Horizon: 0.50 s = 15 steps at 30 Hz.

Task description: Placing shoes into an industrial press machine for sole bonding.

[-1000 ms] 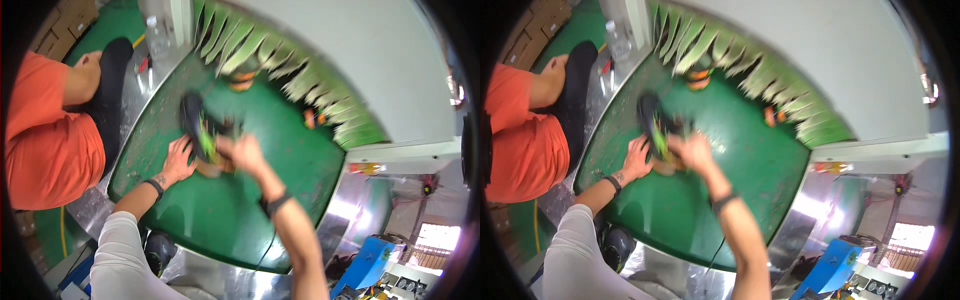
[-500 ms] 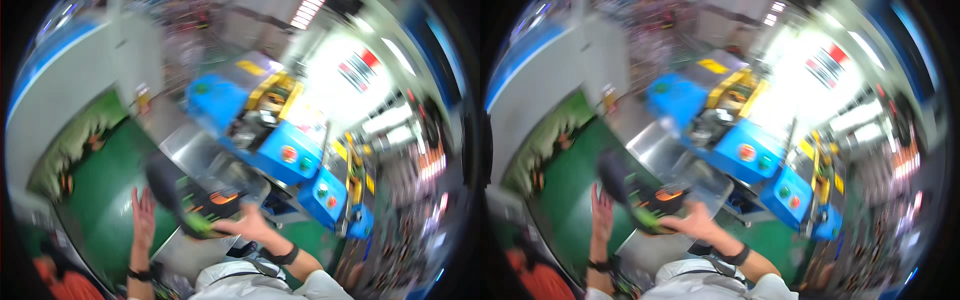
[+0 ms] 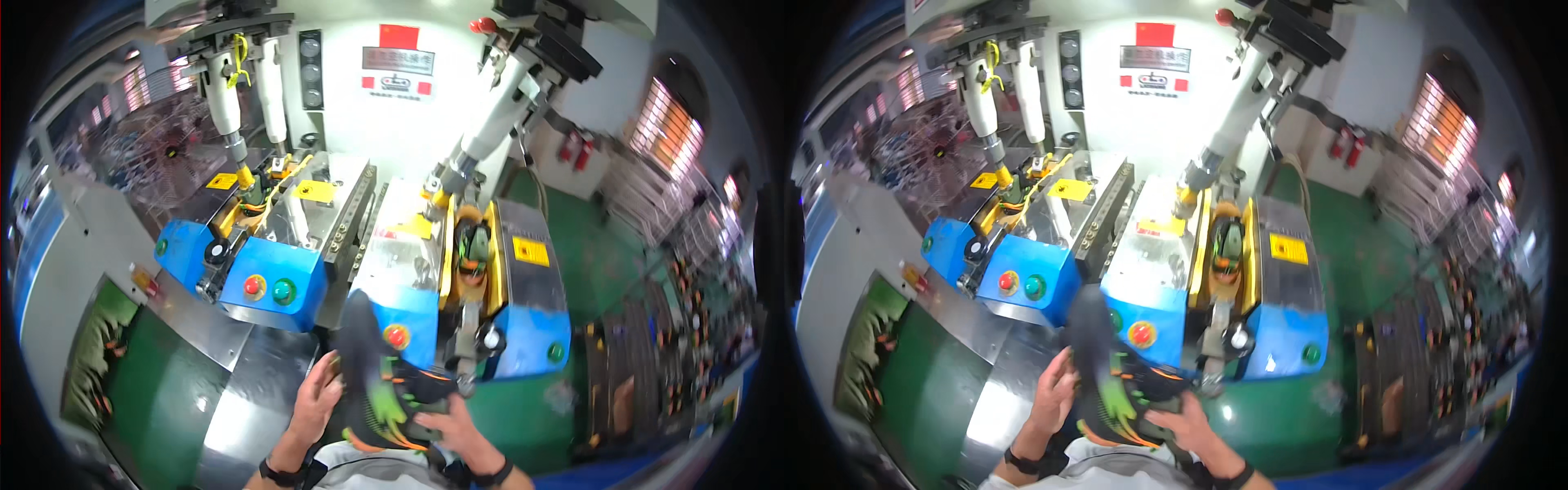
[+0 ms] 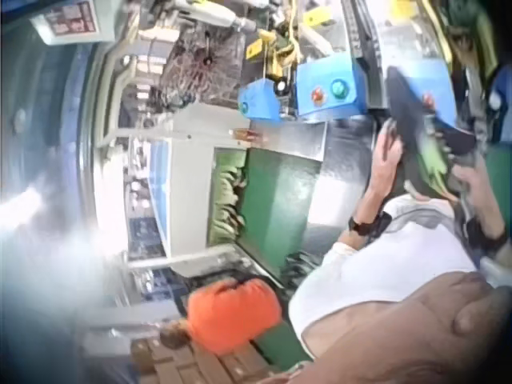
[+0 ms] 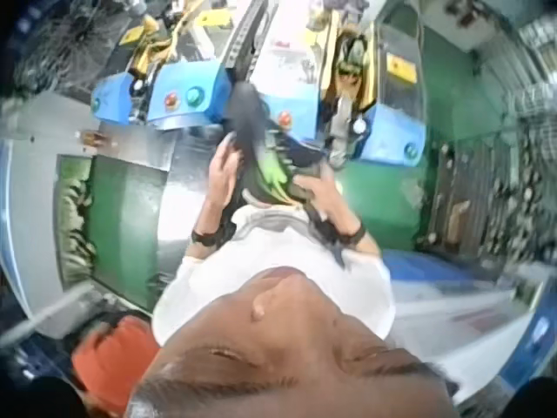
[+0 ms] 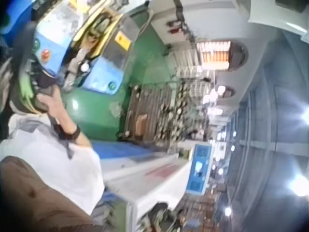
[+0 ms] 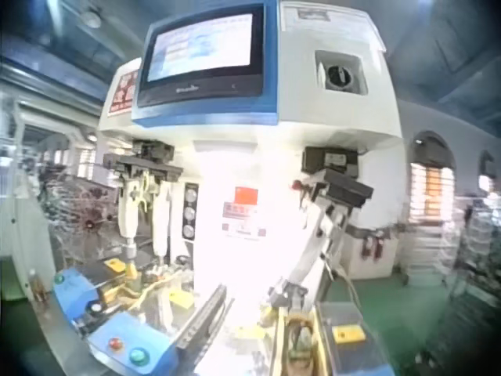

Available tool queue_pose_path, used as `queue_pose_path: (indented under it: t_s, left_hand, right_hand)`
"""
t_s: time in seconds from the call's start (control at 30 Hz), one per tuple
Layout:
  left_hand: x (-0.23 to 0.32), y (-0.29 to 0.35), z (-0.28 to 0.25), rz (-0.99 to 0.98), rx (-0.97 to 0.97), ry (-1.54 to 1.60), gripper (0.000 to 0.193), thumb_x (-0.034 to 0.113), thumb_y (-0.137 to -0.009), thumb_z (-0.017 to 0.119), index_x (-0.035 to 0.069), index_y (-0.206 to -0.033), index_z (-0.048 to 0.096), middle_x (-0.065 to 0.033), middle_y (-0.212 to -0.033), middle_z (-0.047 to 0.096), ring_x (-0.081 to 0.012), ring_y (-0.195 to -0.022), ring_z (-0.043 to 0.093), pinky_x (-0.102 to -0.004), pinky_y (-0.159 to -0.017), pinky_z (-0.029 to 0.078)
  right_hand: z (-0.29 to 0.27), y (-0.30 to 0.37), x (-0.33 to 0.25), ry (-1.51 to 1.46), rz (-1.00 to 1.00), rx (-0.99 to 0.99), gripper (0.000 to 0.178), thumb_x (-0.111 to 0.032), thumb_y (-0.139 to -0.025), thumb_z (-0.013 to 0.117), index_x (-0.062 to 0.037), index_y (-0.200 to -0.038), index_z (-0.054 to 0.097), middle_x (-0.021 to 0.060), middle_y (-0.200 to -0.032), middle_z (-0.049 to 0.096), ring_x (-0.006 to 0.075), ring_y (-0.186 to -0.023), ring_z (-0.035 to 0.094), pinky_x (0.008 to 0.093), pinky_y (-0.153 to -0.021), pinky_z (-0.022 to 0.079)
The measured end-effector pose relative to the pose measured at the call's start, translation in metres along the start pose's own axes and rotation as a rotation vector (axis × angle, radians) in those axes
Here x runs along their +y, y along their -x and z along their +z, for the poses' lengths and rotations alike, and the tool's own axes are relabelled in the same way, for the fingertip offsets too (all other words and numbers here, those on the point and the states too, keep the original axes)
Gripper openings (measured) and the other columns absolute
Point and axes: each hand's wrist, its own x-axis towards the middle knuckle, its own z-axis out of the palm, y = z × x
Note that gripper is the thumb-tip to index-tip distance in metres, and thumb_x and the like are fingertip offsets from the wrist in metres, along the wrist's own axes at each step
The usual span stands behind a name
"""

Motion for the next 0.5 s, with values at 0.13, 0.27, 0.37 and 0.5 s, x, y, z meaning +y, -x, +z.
queue_pose_path:
  t_s: [0.13, 0.27, 0.37, 0.5]
  left_hand:
    - [0.0, -0.1, 0.124, -0.076, -0.152, -0.244, 0.081, 0.015, -0.089, 0.065, -0.005, -0.147, 0.013, -0.0244, -0.15, 0.03, -0.0308, -0.139, 0.032, -0.0374, -0.112, 0.031]
    - [-0.038, -0.244, 0.224, -0.316, -0.171, -0.631, 0.083, 0.013, -0.078, 0.066, -0.005, -0.144, 0.019, -0.0264, -0.137, 0.045, -0.0313, -0.125, 0.046, -0.0361, -0.101, 0.039]
    - [-0.119, -0.348, 0.264, -0.356, 0.086, -0.896, 0.062, 0.016, -0.069, 0.067, -0.008, -0.121, 0.042, -0.0216, -0.104, 0.061, -0.031, -0.097, 0.06, -0.0431, -0.083, 0.048]
    - [-0.199, -0.394, 0.269, 0.178, 0.071, -0.996, 0.053, 0.01, -0.068, 0.063, -0.005, -0.116, 0.048, -0.0267, -0.103, 0.061, -0.0404, -0.099, 0.06, -0.0444, -0.081, 0.049]
  right_hand:
    - [-0.115, 0.03, -0.063, -0.184, -0.139, 0.326, 0.059, -0.001, -0.067, 0.069, -0.0004, -0.123, 0.052, 0.0089, -0.11, 0.06, 0.0195, -0.1, 0.06, 0.0361, -0.088, 0.05]
    - [-0.183, 0.069, -0.066, -0.22, -0.233, 0.68, 0.057, 0.0, -0.071, 0.06, -0.004, -0.127, 0.046, 0.0109, -0.11, 0.058, 0.0247, -0.097, 0.061, 0.0377, -0.085, 0.052]
    - [-0.192, 0.087, -0.063, -0.239, -0.197, 0.744, 0.057, 0.001, -0.075, 0.06, -0.0033, -0.129, 0.045, 0.0119, -0.113, 0.058, 0.0247, -0.099, 0.061, 0.0374, -0.086, 0.051]
    - [-0.205, 0.111, -0.057, -0.202, -0.144, 0.888, 0.057, 0.001, -0.079, 0.061, -0.0024, -0.133, 0.044, 0.0132, -0.116, 0.059, 0.0248, -0.102, 0.06, 0.0369, -0.088, 0.05]
